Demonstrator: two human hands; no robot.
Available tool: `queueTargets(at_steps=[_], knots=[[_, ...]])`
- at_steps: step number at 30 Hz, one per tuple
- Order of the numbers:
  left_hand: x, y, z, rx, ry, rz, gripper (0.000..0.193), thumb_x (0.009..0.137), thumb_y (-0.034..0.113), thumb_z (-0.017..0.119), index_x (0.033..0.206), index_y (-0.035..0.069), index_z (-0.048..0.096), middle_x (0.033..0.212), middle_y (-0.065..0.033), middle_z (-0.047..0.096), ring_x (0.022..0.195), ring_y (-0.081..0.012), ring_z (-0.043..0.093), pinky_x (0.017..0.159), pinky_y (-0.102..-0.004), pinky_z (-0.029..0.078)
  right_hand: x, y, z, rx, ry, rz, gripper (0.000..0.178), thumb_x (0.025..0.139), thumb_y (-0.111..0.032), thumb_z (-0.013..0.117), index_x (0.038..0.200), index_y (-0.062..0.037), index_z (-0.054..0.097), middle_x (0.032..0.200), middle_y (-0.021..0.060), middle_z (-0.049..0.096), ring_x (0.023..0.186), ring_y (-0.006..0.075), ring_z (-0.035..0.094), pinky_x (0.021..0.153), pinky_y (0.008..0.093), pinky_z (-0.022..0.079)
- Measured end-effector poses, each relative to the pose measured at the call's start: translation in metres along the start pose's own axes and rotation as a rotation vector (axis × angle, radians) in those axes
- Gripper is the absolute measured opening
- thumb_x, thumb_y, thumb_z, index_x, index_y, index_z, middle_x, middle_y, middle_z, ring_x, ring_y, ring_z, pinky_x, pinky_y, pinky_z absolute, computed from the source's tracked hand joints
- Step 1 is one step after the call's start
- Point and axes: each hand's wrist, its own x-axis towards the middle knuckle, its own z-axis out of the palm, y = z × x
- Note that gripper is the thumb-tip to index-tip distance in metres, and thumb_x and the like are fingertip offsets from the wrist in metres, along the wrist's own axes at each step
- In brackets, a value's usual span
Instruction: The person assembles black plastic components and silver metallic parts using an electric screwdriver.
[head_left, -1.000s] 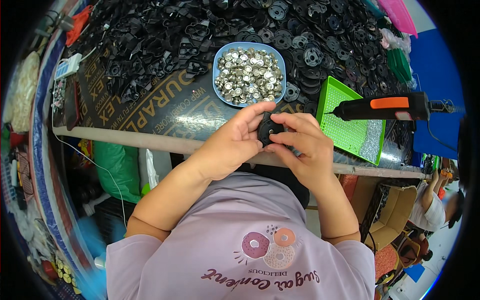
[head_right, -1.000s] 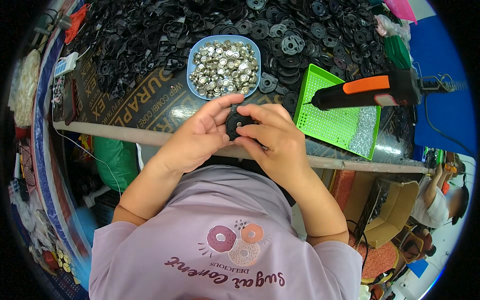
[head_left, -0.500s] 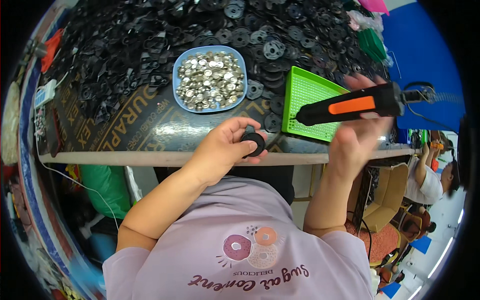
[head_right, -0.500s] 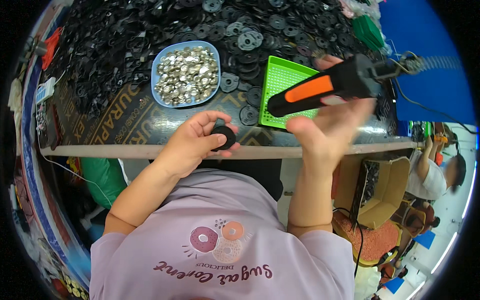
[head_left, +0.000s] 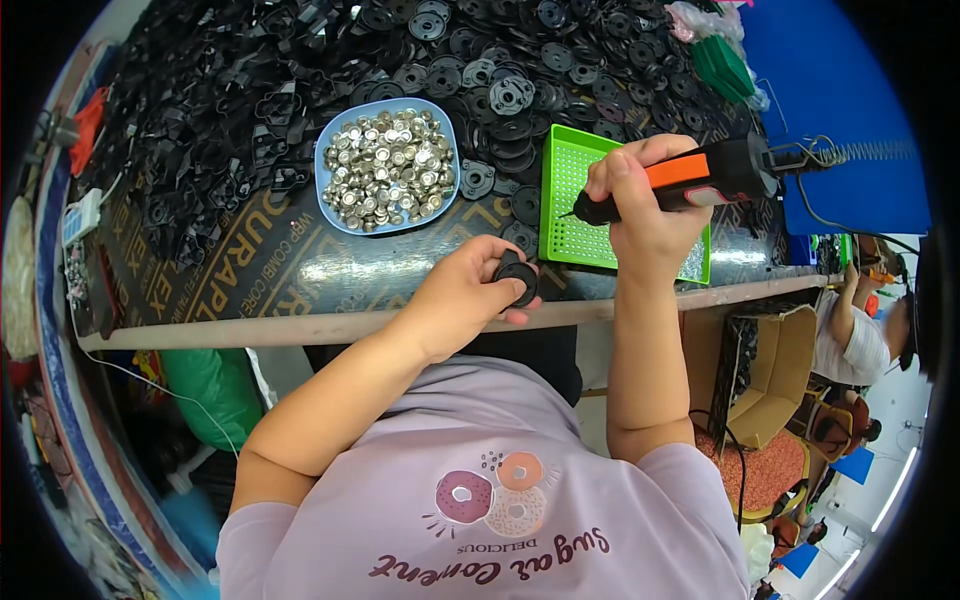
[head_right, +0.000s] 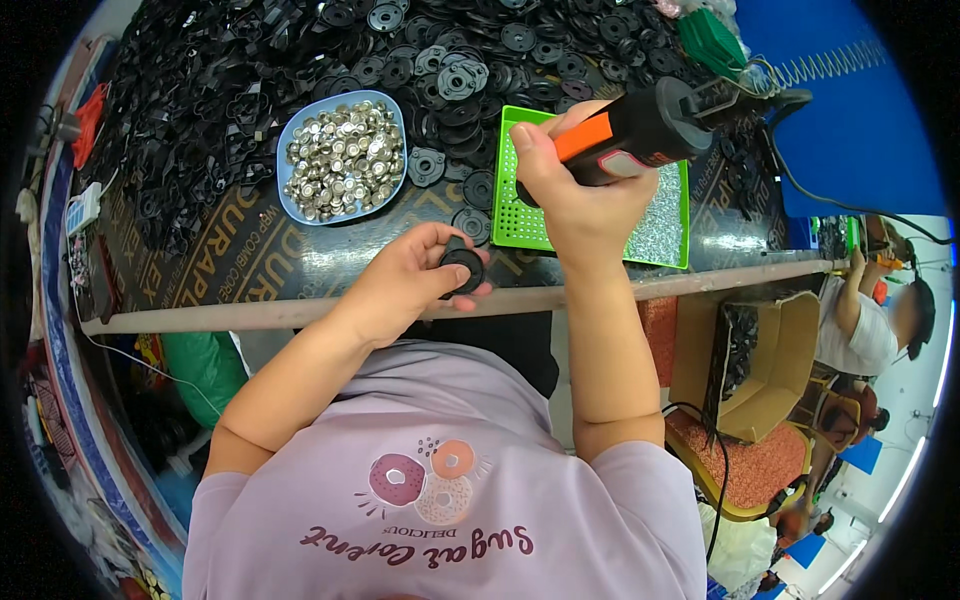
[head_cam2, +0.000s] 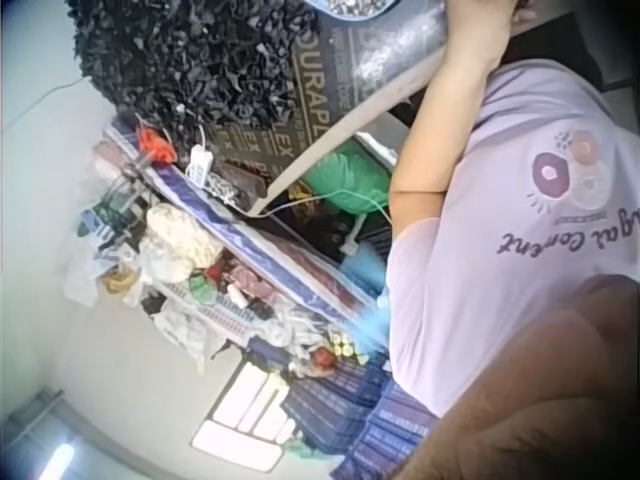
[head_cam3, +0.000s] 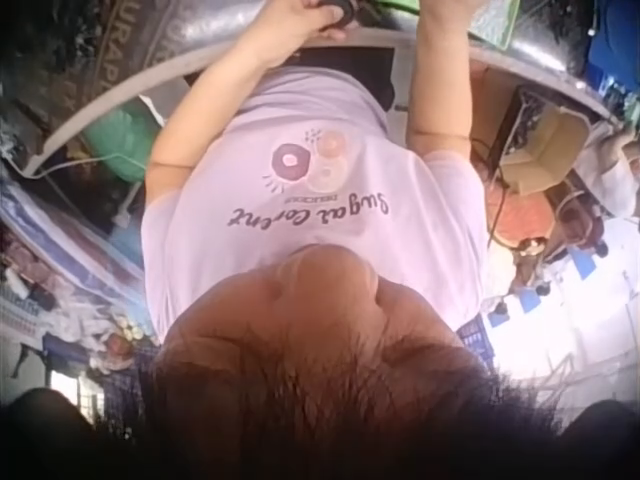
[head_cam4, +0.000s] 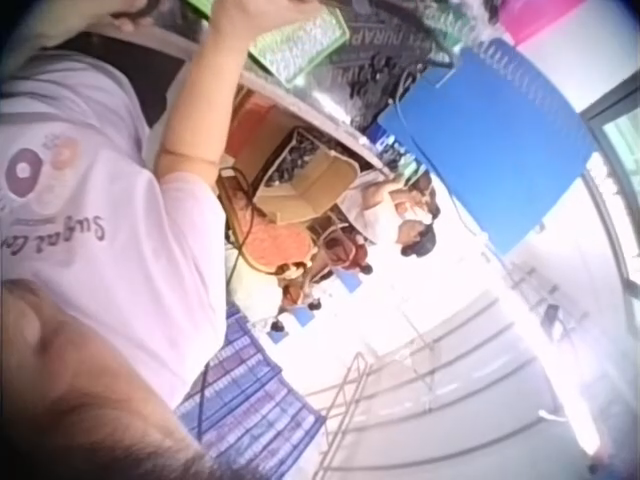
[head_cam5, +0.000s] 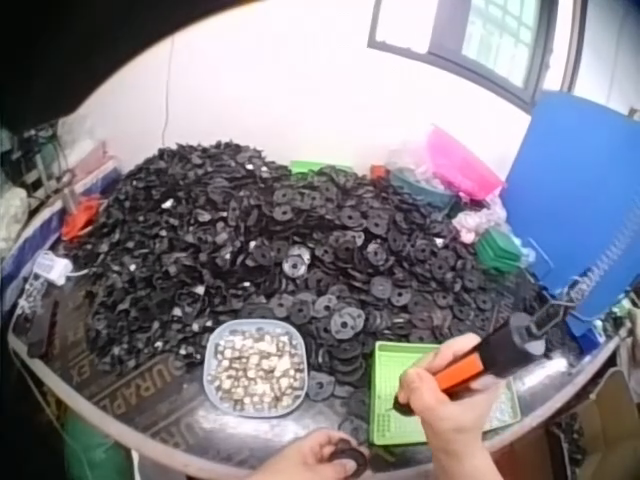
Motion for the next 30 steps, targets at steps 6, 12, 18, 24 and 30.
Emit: queueTargets(at_steps=[6,12,18,24,30], knots=[[-0.002,-0.001,0.001,0.015,0.034,0.034,0.027,0.09,-0.003,0.052,0.116,-0.002,0.045,0.105,-0.0109,0.06,0.088,-0.0191,0.065,0.07,-0.0268,0.056,0.001,0.004,0.0,0.007,0.002,-0.015,0.023,0.072,0.007,0.073,0.083,-0.0018,0.055,0.071,0.0054,0.061,0.06,0.01,0.057,0.055,0.023,0.047],[-0.003,-0.003,-0.001,-0.003,0.04,0.036,0.031,0.089,-0.003,0.054,0.119,-0.001,0.044,0.112,-0.0136,0.059,0.093,-0.0227,0.065,0.074,-0.0286,0.056,0.002,0.003,0.001,0.027,-0.004,0.002,0.022,0.072,0.007,0.072,0.083,-0.0024,0.054,0.071,0.006,0.061,0.056,0.011,0.057,0.054,0.0236,0.047],[-0.001,-0.005,-0.004,0.006,0.025,0.035,0.03,0.089,-0.003,0.054,0.117,-0.001,0.044,0.106,-0.0121,0.059,0.092,-0.0226,0.066,0.072,-0.028,0.056,0.002,-0.006,0.002,0.154,0.029,-0.012,0.024,0.077,0.006,0.069,0.091,-0.0033,0.051,0.07,0.0083,0.061,0.055,0.0149,0.059,0.054,0.0282,0.049],[0.003,-0.008,-0.006,-0.001,0.017,0.037,0.028,0.09,-0.004,0.053,0.116,0.0,0.045,0.105,-0.0116,0.059,0.09,-0.0213,0.066,0.071,-0.0275,0.056,-0.008,-0.039,-0.002,0.37,-0.184,-0.027,0.012,0.087,-0.004,0.054,0.093,-0.0057,0.044,0.069,0.0097,0.05,0.056,0.0203,0.052,0.059,0.0372,0.049],[0.002,-0.008,-0.004,-0.003,0.015,0.057,0.029,0.089,-0.004,0.053,0.116,-0.002,0.043,0.098,-0.011,0.06,0.085,-0.0171,0.065,0.068,-0.0253,0.056,-0.026,-0.033,0.016,0.386,-0.232,0.054,0.018,0.083,0.003,0.054,0.093,-0.005,0.042,0.065,0.0106,0.051,0.052,0.0186,0.05,0.055,0.0377,0.049]])
